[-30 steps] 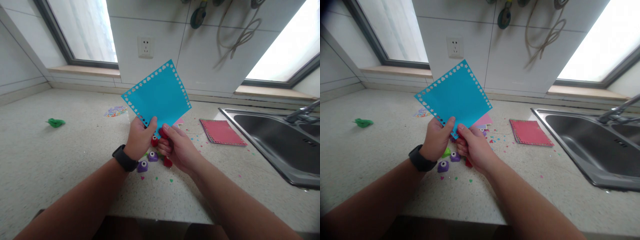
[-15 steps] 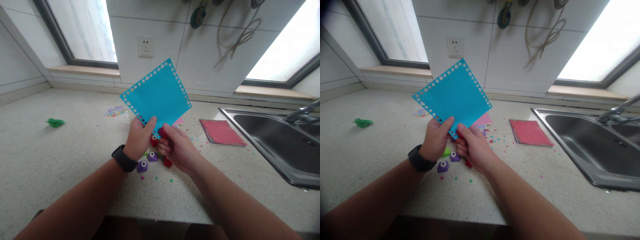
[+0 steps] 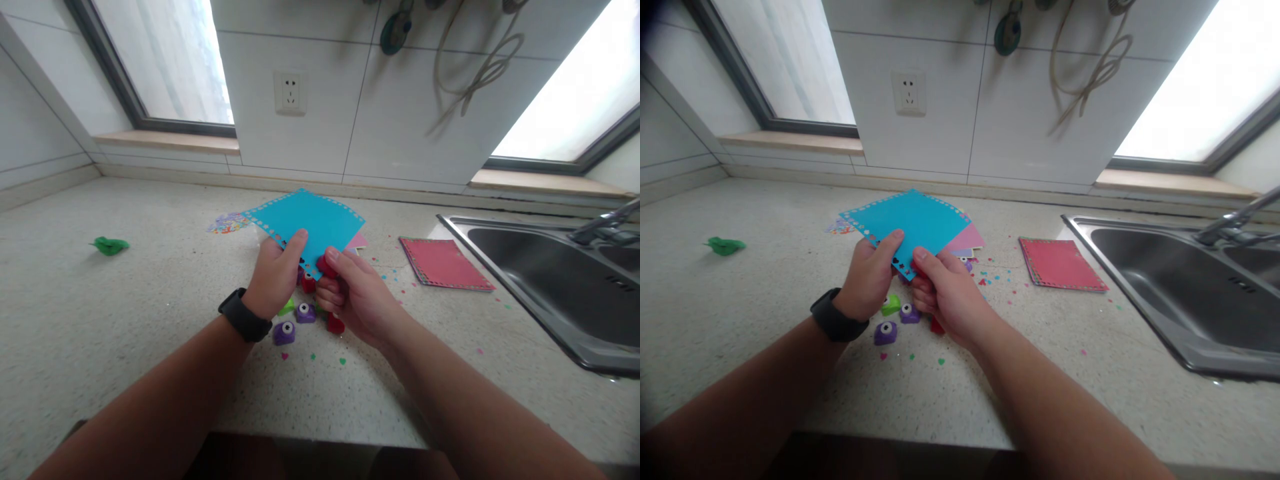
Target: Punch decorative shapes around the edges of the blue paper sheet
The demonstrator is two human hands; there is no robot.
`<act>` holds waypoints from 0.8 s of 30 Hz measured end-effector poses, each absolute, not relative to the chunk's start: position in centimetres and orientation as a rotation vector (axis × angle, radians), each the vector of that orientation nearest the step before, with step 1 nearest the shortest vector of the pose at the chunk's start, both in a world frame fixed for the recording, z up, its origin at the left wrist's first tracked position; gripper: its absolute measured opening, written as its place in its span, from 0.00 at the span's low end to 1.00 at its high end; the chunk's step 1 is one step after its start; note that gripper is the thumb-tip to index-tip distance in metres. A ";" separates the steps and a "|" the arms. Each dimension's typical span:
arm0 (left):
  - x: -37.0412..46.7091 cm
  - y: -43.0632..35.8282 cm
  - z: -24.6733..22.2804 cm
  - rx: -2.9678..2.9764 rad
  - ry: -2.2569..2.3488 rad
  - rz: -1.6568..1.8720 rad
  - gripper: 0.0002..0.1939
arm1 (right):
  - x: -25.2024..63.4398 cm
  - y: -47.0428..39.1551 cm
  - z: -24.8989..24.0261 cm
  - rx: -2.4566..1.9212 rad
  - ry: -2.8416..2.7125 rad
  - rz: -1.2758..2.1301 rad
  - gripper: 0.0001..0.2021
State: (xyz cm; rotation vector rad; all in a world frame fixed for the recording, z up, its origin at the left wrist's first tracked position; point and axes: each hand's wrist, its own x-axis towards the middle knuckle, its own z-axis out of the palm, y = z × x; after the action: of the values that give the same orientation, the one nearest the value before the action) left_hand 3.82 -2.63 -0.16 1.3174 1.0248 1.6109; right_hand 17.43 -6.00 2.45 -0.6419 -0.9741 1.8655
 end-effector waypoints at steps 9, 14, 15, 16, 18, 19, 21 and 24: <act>4.0 -3.0 0.2 1.436 1.090 1.643 0.16 | 17.4 -6.0 2.4 -0.638 -0.972 1.858 0.21; 3.9 -3.0 0.3 1.480 1.108 1.665 0.15 | 17.3 -6.0 2.3 -0.619 -0.965 1.863 0.21; 3.9 -3.0 0.3 1.485 1.105 1.670 0.15 | 17.3 -6.0 2.3 -0.616 -0.968 1.865 0.21; 3.9 -3.0 0.3 1.492 1.103 1.674 0.15 | 17.3 -6.0 2.3 -0.614 -0.970 1.865 0.21; 3.9 -3.0 0.4 1.509 1.105 1.680 0.15 | 17.3 -6.0 2.3 -0.615 -0.976 1.860 0.21; 3.9 -3.0 0.4 1.520 1.107 1.682 0.15 | 17.3 -6.0 2.3 -0.615 -0.979 1.857 0.21; 4.0 -3.0 0.5 1.535 1.116 1.685 0.15 | 17.3 -6.0 2.3 -0.618 -0.985 1.852 0.21; 4.0 -3.0 0.5 1.548 1.125 1.696 0.15 | 17.3 -6.0 2.3 -0.614 -0.988 1.856 0.21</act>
State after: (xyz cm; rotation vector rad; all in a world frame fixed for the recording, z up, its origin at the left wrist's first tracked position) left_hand 4.00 -3.04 0.51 1.5485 1.1249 1.6959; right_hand 17.34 -6.02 2.31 -0.6141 -0.9884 1.8560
